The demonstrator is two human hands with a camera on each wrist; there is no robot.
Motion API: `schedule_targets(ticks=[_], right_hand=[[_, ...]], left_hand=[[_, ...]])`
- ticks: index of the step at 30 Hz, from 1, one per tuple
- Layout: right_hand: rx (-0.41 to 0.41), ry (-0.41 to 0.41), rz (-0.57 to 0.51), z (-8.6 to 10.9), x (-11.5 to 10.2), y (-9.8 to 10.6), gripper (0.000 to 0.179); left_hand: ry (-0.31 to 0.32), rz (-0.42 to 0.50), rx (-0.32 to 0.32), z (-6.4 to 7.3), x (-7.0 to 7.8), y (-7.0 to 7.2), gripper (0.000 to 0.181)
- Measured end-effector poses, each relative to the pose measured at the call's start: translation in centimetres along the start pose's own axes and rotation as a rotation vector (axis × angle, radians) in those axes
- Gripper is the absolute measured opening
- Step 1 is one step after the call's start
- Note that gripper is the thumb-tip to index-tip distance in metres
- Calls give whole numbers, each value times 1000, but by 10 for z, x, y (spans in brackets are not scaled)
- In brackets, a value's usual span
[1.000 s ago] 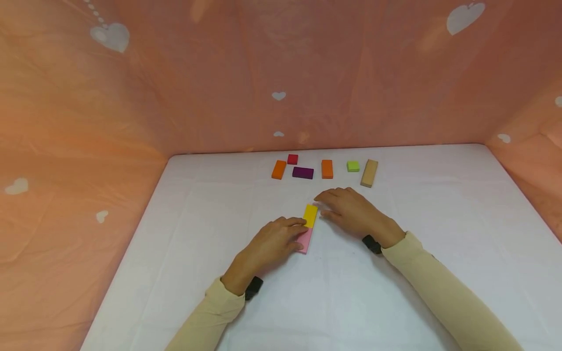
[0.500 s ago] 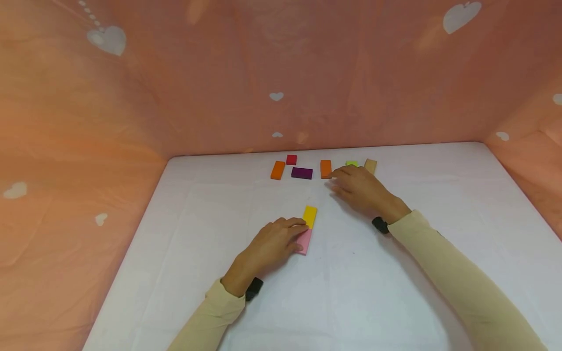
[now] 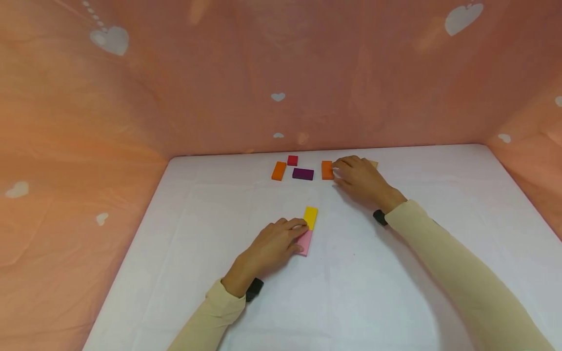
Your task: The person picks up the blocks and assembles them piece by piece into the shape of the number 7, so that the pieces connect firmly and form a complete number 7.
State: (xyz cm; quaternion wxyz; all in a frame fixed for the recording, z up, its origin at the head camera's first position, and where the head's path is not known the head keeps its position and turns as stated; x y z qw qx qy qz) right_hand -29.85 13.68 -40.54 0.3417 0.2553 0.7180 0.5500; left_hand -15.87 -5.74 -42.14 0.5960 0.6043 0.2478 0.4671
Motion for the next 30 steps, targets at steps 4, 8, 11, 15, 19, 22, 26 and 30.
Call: schedule_targets(ticks=[4, 8, 11, 15, 19, 22, 26, 30], right_hand=[[-55, -26, 5, -4, 8, -6, 49], [-104, -63, -4, -8, 13, -12, 53], [-148, -88, -14, -9, 15, -16, 56], [-196, -94, -9, -11, 15, -20, 57], [-208, -84, 13, -13, 14, -24, 57], [-193, -71, 8, -16, 10, -25, 56], [-190, -59, -20, -20, 6, -27, 55], [-206, -60, -56, -21, 4, -27, 55]], left_hand=[[0, 9, -10, -1, 1, -2, 52], [10, 32, -22, 0, 2, -3, 54], [13, 38, -26, 0, 3, -3, 54], [16, 39, -22, 0, 3, -3, 53], [35, 48, -17, 1, 0, -3, 54], [55, 52, -8, 3, -1, -3, 54], [72, 53, 14, 5, -1, -3, 52], [83, 55, 26, 6, -2, -1, 52]])
Point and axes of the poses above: each hand's wrist, its own z-axis away from the middle knuckle, its own y-axis out of the back of the hand, x = y × z, the point moved 7 cm from there along -z, towards the middle knuckle, and after that the axes turned 6 degrees about y, right-handed, at the moved point
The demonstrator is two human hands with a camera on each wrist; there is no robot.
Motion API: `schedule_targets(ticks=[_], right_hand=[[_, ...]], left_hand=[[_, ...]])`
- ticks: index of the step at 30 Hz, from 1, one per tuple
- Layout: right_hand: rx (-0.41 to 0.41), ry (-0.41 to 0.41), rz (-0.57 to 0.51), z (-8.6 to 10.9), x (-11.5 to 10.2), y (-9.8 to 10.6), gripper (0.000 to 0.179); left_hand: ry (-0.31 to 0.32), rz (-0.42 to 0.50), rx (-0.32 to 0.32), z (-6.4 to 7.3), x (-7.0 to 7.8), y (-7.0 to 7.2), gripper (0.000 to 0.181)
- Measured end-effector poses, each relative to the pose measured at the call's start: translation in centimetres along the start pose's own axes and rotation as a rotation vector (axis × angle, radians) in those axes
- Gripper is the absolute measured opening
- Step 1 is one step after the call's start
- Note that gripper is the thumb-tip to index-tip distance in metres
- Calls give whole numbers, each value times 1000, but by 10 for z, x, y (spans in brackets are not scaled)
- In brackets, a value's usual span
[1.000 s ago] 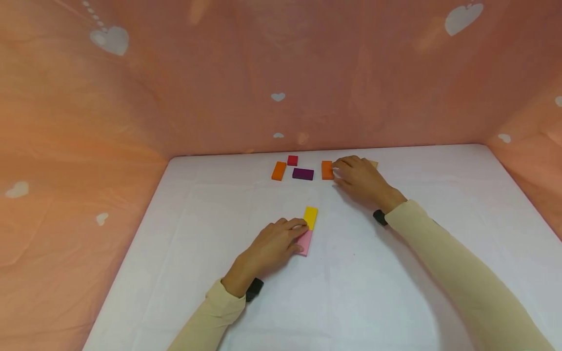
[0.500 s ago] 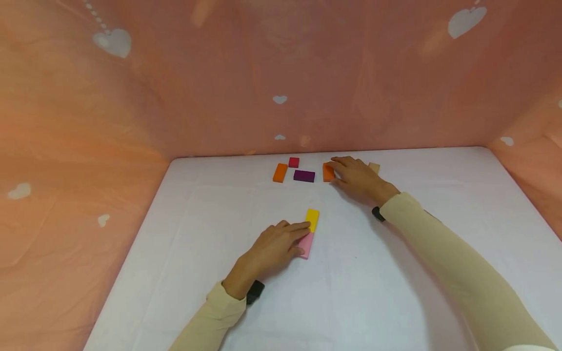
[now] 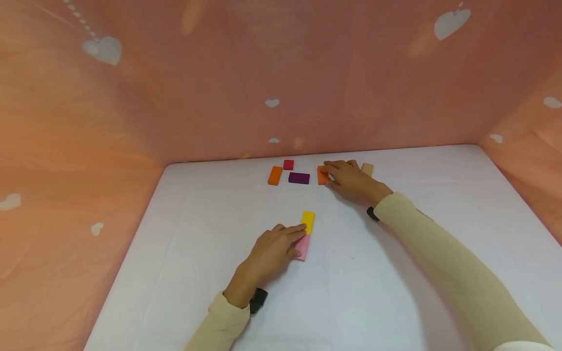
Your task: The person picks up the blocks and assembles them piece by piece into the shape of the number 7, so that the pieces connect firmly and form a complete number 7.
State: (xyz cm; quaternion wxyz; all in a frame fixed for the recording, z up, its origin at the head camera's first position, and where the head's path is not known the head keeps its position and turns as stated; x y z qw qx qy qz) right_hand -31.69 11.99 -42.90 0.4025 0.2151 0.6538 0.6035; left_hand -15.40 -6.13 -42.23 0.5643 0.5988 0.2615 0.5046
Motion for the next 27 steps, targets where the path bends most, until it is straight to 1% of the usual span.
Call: schedule_targets(ticks=[4, 10, 15, 19, 22, 27], right_hand=[[-2, 11, -23, 0, -2, 0, 54], [0, 4, -8, 2, 0, -1, 55], [-31, -8, -65, 4, 0, -2, 62], [-47, -17, -101, 6, 0, -3, 65], [-41, -12, -92, 8, -1, -2, 66], [-1, 1, -69, 14, -4, 1, 66]], left_hand=[[13, 8, -2, 0, -1, 1, 53], [19, 28, -11, -1, 0, 1, 53], [33, 24, -1, -2, -2, 1, 53], [36, 28, 8, -2, -4, 1, 54], [33, 32, 12, -2, -4, 0, 54], [19, 41, 10, -4, -1, 2, 54]])
Point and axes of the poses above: each hand's wrist, its own z-axis away from the middle knuckle, its own y-axis out of the back of the hand, x = y × z, the point moved 7 cm from there along -z, towards the middle knuckle, and after that the axes turned 6 degrees about y, right-handed, at the moved point
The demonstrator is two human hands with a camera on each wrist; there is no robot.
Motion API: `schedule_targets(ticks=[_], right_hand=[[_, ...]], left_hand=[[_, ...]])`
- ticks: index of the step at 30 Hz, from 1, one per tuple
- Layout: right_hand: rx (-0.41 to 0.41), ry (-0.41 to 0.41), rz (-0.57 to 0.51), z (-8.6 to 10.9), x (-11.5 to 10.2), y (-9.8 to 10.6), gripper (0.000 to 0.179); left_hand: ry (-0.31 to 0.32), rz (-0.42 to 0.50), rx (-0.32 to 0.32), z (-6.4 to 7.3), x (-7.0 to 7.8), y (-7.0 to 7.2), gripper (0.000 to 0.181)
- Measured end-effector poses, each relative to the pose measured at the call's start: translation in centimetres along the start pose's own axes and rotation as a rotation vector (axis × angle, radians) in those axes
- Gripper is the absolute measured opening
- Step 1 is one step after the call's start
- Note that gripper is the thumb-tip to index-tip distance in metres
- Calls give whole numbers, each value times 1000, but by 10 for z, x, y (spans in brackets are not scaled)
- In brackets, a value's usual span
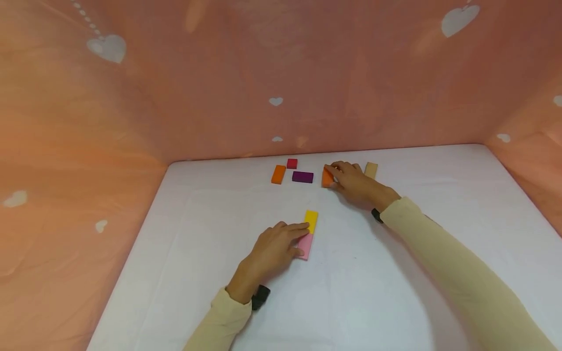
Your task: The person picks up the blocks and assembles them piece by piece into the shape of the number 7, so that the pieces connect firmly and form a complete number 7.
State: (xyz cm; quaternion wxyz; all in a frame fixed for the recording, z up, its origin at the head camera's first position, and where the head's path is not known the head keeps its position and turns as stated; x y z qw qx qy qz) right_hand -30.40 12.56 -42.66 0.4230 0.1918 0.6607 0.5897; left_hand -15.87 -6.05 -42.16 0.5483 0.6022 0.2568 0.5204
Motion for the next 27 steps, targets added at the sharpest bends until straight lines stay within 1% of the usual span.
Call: schedule_targets(ticks=[6, 15, 20, 23, 27], right_hand=[[28, -10, 12, 3, -4, -3, 66], [66, -3, -24, 6, -14, -5, 65], [68, 20, -12, 10, -21, -6, 64], [59, 10, -10, 13, -24, -8, 65], [60, 0, 7, 18, -27, -12, 64]], left_hand=[[-3, -11, -2, -2, 0, 1, 54], [0, 3, -3, -4, -2, 2, 52], [6, 18, -8, -4, -2, 3, 52], [3, 30, -10, -4, -2, 3, 52], [-9, 20, -8, -4, -2, 3, 51]])
Point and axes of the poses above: each hand's wrist, its own z-axis away from the middle knuckle, its own y-axis out of the back of the hand, x = y × z, the point moved 7 cm from there along -z, towards the middle knuckle, and after that the axes turned 6 degrees about y, right-handed, at the moved point
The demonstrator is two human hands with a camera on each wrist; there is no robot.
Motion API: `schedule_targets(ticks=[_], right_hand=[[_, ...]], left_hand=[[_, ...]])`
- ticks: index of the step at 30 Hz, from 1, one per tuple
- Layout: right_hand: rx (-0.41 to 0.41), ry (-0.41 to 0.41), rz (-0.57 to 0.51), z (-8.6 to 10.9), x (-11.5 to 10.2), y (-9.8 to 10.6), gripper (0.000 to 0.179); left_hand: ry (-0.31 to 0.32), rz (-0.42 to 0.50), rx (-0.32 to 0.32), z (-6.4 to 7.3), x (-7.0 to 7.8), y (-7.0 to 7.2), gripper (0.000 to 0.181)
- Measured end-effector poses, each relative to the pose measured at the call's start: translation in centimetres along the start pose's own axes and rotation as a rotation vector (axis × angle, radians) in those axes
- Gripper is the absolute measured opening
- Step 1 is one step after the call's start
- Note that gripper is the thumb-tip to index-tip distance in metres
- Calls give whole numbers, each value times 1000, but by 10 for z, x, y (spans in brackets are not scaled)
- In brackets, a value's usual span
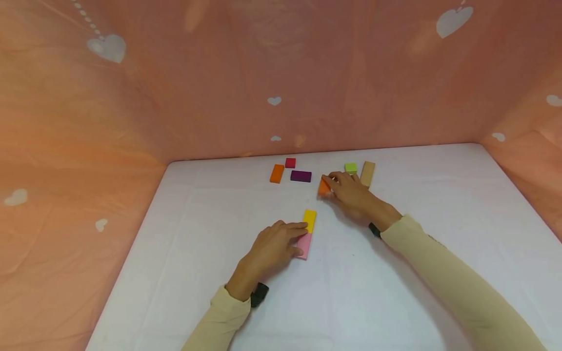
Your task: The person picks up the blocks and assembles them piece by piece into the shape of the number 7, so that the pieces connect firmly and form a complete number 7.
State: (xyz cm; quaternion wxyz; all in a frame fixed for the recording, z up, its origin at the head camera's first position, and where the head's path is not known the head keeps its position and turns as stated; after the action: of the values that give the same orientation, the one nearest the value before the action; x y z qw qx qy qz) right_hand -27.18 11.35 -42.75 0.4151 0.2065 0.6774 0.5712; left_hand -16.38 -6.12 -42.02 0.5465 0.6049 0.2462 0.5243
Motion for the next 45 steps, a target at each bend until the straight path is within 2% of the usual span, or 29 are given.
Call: schedule_targets(ticks=[6, 12, 23, 45], right_hand=[[13, 40, -1, 5, -12, -4, 64], [-2, 47, -20, 7, -21, -9, 64], [-22, 142, 27, 6, -40, -12, 56], [-30, 135, 44, 4, -43, -19, 57]], left_hand=[[-11, -9, 3, 0, 0, -1, 52], [-34, -22, 24, 0, 3, 1, 51], [-24, -1, 16, -1, 2, 1, 52], [-3, 14, 6, 0, 1, 1, 52]])
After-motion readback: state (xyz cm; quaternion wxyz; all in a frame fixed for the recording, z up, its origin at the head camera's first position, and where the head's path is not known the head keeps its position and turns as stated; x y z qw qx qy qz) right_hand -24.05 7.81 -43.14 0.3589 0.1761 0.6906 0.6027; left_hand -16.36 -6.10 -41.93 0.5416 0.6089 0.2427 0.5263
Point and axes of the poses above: each hand's wrist, its own z-axis away from the middle knuckle, its own y-axis out of the back of the hand, x = y × z, the point moved 7 cm from there along -z, towards the middle knuckle, and after that the axes turned 6 degrees about y, right-handed, at the moved point
